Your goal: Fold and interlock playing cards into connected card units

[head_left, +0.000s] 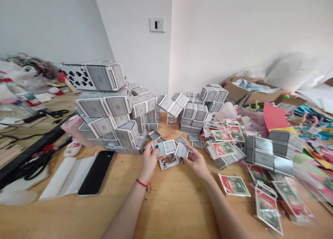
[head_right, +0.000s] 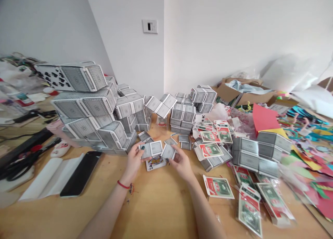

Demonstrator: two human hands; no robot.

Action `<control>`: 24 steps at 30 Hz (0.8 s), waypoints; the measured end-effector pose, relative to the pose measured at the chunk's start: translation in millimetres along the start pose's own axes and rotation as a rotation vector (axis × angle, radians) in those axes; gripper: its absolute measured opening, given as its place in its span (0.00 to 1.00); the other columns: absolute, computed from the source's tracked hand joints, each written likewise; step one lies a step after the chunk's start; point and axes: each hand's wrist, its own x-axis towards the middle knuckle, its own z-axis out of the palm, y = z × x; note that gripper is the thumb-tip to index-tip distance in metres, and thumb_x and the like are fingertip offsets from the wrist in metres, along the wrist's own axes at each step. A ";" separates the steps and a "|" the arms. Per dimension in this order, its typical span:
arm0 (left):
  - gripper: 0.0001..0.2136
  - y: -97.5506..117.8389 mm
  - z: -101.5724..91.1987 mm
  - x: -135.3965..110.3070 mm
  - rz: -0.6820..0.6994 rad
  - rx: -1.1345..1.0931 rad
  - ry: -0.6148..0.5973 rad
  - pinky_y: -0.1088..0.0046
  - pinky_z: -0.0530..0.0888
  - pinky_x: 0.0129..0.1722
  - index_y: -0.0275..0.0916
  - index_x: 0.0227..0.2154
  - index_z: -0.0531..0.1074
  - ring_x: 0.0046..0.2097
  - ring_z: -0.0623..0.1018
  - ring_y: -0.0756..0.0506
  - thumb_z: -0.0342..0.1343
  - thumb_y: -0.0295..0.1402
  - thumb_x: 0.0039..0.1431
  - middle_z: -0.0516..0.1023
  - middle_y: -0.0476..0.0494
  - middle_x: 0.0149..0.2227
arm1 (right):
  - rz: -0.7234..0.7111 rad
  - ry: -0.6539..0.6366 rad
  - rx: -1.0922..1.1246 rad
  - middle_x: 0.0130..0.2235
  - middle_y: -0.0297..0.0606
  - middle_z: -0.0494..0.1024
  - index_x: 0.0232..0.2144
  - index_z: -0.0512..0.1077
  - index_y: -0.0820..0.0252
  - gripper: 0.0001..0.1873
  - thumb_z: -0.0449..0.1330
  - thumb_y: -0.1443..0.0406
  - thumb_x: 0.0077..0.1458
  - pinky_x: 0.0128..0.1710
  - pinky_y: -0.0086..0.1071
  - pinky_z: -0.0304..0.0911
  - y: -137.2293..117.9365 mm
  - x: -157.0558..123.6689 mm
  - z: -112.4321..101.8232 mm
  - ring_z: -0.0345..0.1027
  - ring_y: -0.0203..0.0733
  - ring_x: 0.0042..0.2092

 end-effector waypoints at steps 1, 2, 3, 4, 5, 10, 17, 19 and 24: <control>0.15 0.1 -0.1 0.2 0.003 -0.008 0.013 0.71 0.75 0.26 0.38 0.39 0.64 0.35 0.72 0.47 0.52 0.32 0.46 0.69 0.45 0.33 | 0.002 0.004 0.005 0.42 0.44 0.73 0.50 0.60 0.60 0.33 0.62 0.66 0.39 0.37 0.36 0.66 -0.2 0.0 0.1 0.69 0.44 0.40; 0.15 0.2 -0.1 0.4 0.004 -0.016 0.027 0.71 0.75 0.26 0.38 0.40 0.64 0.35 0.72 0.47 0.52 0.32 0.46 0.69 0.45 0.34 | 0.004 0.008 0.012 0.42 0.44 0.73 0.50 0.60 0.60 0.33 0.63 0.66 0.39 0.37 0.36 0.65 -0.4 0.1 0.1 0.69 0.43 0.40; 0.15 0.6 0.0 0.6 0.003 -0.022 0.037 0.71 0.75 0.26 0.38 0.40 0.63 0.35 0.72 0.47 0.52 0.32 0.46 0.69 0.45 0.34 | 0.005 0.011 0.017 0.42 0.44 0.73 0.50 0.60 0.60 0.32 0.63 0.66 0.39 0.37 0.36 0.65 -0.4 0.2 0.1 0.69 0.43 0.40; 0.15 1.0 0.2 0.7 0.000 -0.024 0.041 0.71 0.75 0.26 0.38 0.40 0.64 0.35 0.72 0.48 0.52 0.32 0.46 0.69 0.45 0.34 | 0.006 0.009 0.020 0.42 0.43 0.73 0.49 0.61 0.60 0.32 0.63 0.66 0.39 0.37 0.35 0.65 -0.3 0.4 0.1 0.69 0.43 0.40; 0.15 1.4 0.5 0.6 -0.004 -0.023 0.041 0.71 0.74 0.26 0.38 0.39 0.64 0.34 0.72 0.48 0.52 0.31 0.46 0.68 0.45 0.34 | 0.008 0.004 0.021 0.41 0.43 0.73 0.49 0.61 0.60 0.32 0.63 0.66 0.39 0.36 0.35 0.65 -0.1 0.5 0.2 0.69 0.43 0.39; 0.13 3.0 2.7 -1.0 -0.006 -0.003 0.021 0.72 0.74 0.25 0.37 0.37 0.65 0.32 0.71 0.49 0.52 0.30 0.45 0.68 0.47 0.31 | 0.006 -0.026 0.013 0.40 0.42 0.73 0.50 0.60 0.60 0.32 0.62 0.66 0.40 0.32 0.32 0.65 0.2 0.1 1.0 0.69 0.41 0.36; 0.12 4.0 1.7 -0.3 -0.042 0.038 -0.061 0.72 0.74 0.22 0.37 0.35 0.66 0.29 0.72 0.48 0.52 0.30 0.44 0.68 0.48 0.27 | -0.004 -0.048 -0.013 0.40 0.42 0.72 0.50 0.59 0.59 0.32 0.62 0.65 0.40 0.31 0.32 0.65 -1.2 -0.8 0.6 0.68 0.41 0.35; 0.13 5.3 0.6 0.2 -0.053 0.051 -0.084 0.72 0.74 0.21 0.37 0.35 0.66 0.29 0.72 0.48 0.52 0.30 0.44 0.68 0.49 0.26 | -0.002 -0.062 -0.016 0.40 0.41 0.72 0.50 0.59 0.58 0.32 0.62 0.65 0.40 0.32 0.32 0.64 -0.7 -1.3 0.9 0.68 0.41 0.36; 0.12 9.8 -1.1 -1.1 -0.083 0.073 -0.138 0.71 0.74 0.20 0.38 0.35 0.66 0.25 0.71 0.50 0.52 0.30 0.44 0.68 0.50 0.25 | -0.085 -0.041 -0.148 0.45 0.42 0.69 0.48 0.63 0.57 0.31 0.63 0.64 0.39 0.40 0.36 0.62 0.9 -2.5 3.3 0.65 0.44 0.42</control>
